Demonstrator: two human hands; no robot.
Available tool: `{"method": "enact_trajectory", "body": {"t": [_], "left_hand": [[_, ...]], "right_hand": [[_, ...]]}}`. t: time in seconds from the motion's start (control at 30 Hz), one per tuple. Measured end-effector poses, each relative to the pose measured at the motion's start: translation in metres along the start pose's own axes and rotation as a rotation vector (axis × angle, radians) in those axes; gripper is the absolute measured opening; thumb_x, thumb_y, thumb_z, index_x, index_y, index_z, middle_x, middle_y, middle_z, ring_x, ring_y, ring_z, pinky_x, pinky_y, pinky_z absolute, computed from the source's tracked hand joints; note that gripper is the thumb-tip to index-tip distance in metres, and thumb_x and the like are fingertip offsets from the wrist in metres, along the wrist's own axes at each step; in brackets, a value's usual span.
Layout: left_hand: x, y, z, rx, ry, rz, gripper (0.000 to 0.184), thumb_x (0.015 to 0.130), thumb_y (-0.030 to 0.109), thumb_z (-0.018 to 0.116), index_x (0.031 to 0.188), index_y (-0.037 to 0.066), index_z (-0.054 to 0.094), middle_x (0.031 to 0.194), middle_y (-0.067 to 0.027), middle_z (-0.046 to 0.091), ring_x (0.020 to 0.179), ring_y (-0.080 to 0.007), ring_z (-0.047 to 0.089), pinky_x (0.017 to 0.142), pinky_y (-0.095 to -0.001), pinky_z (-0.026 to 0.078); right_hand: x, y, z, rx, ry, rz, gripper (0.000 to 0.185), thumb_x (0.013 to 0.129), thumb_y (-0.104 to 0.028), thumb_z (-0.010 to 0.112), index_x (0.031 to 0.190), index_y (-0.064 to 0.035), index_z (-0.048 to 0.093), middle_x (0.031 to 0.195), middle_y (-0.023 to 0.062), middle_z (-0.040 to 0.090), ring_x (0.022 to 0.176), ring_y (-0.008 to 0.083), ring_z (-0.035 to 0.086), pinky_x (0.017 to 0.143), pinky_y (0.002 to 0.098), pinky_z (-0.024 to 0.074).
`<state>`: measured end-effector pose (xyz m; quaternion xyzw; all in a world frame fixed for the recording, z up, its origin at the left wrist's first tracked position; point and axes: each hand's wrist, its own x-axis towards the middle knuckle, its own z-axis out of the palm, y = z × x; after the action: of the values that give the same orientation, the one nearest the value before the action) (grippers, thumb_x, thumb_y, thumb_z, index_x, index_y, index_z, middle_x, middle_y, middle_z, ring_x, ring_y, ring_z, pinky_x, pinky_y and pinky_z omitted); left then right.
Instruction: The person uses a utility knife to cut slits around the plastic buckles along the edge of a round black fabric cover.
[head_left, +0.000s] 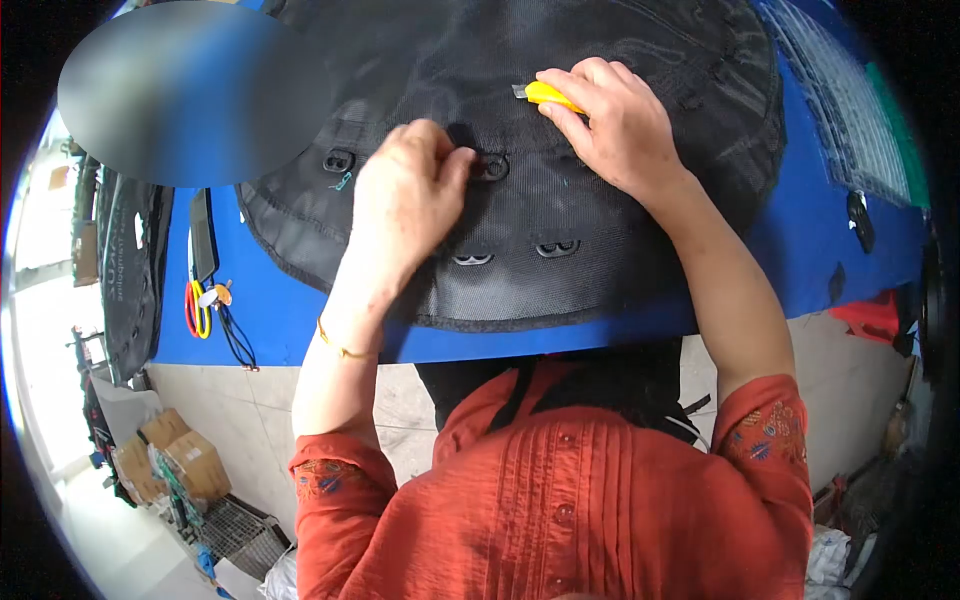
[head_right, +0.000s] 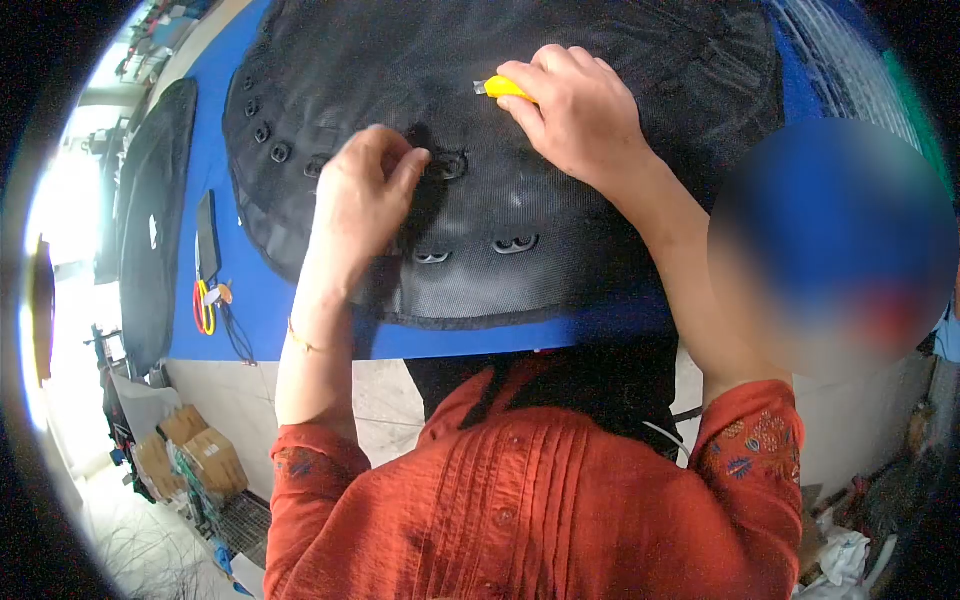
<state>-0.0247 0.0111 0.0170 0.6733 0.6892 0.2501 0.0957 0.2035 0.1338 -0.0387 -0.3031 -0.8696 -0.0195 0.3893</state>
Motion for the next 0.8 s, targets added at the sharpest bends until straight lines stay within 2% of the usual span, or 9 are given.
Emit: {"method": "enact_trajectory", "body": {"t": [0.17,0.27,0.33,0.37,0.57,0.63,0.67,0.8], "left_hand": [[-0.016,0.013,0.013,0.007,0.07,0.238,0.014,0.092,0.011,0.079,0.1,0.004,0.069,0.095,-0.0147,0.065,0.086,-0.036,0.07,0.075,-0.0451,0.059],[-0.022,0.009,0.021,0.113,0.117,0.376,0.019,0.091,0.009,0.079,0.107,0.001,0.071,0.099,-0.0122,0.065,0.084,-0.0315,0.069,0.073,-0.0398,0.059],[-0.026,0.011,0.018,0.123,0.08,0.396,0.025,0.088,0.004,0.081,0.111,0.003,0.074,0.103,-0.0127,0.068,0.087,-0.0329,0.071,0.075,-0.041,0.06],[-0.028,0.01,0.021,0.166,0.079,0.426,0.031,0.087,0.004,0.082,0.117,0.001,0.073,0.107,-0.0135,0.068,0.088,-0.0317,0.07,0.075,-0.0405,0.06],[-0.034,0.016,0.022,0.191,0.047,0.414,0.041,0.086,0.007,0.083,0.125,-0.004,0.073,0.113,-0.0159,0.068,0.084,-0.0286,0.068,0.071,-0.0382,0.059],[-0.036,0.017,0.022,0.213,0.035,0.422,0.04,0.089,0.011,0.081,0.124,-0.005,0.073,0.113,-0.0161,0.068,0.083,-0.0255,0.067,0.069,-0.0354,0.059],[-0.037,0.017,0.022,0.237,0.03,0.433,0.039,0.092,0.015,0.078,0.124,-0.007,0.073,0.113,-0.0163,0.068,0.082,-0.0223,0.067,0.067,-0.0327,0.059],[-0.038,0.014,0.022,0.207,-0.005,0.472,0.041,0.093,0.014,0.078,0.125,-0.011,0.073,0.115,-0.0203,0.069,0.077,-0.0201,0.066,0.061,-0.031,0.057]], "right_hand": [[0.001,-0.001,-0.003,0.016,-0.045,0.033,0.025,0.094,-0.024,0.081,0.117,-0.0139,0.077,0.099,0.0054,0.068,0.096,0.0274,0.069,0.087,0.0419,0.0569],[0.002,0.0,-0.005,0.016,-0.084,0.037,0.026,0.095,-0.024,0.08,0.119,-0.014,0.076,0.1,0.0056,0.068,0.097,0.0281,0.069,0.086,0.0426,0.0563],[0.002,0.0,-0.009,0.04,-0.105,0.036,0.028,0.095,-0.025,0.08,0.12,-0.0129,0.076,0.1,0.0064,0.068,0.097,0.0283,0.068,0.086,0.0429,0.0558],[0.003,0.0,-0.011,0.043,-0.116,0.042,0.028,0.095,-0.025,0.08,0.12,-0.0129,0.076,0.1,0.0064,0.068,0.097,0.0283,0.068,0.086,0.0429,0.0558],[0.008,-0.011,-0.032,0.152,-0.147,0.049,0.031,0.094,-0.02,0.08,0.124,-0.0108,0.076,0.097,0.0071,0.065,0.088,0.0285,0.066,0.077,0.0399,0.0564],[0.009,-0.024,-0.041,0.189,-0.21,0.07,0.033,0.092,-0.021,0.082,0.123,-0.0099,0.076,0.096,0.0071,0.063,0.087,0.0283,0.065,0.076,0.0402,0.0556],[0.01,-0.029,-0.046,0.207,-0.256,0.062,0.037,0.093,-0.015,0.081,0.129,-0.0072,0.076,0.1,0.0091,0.064,0.084,0.0273,0.063,0.073,0.0378,0.0541],[0.005,-0.044,-0.051,0.273,-0.339,0.081,0.04,0.091,-0.014,0.082,0.129,-0.0051,0.075,0.102,0.009,0.063,0.085,0.0273,0.064,0.073,0.0377,0.0544]]}}
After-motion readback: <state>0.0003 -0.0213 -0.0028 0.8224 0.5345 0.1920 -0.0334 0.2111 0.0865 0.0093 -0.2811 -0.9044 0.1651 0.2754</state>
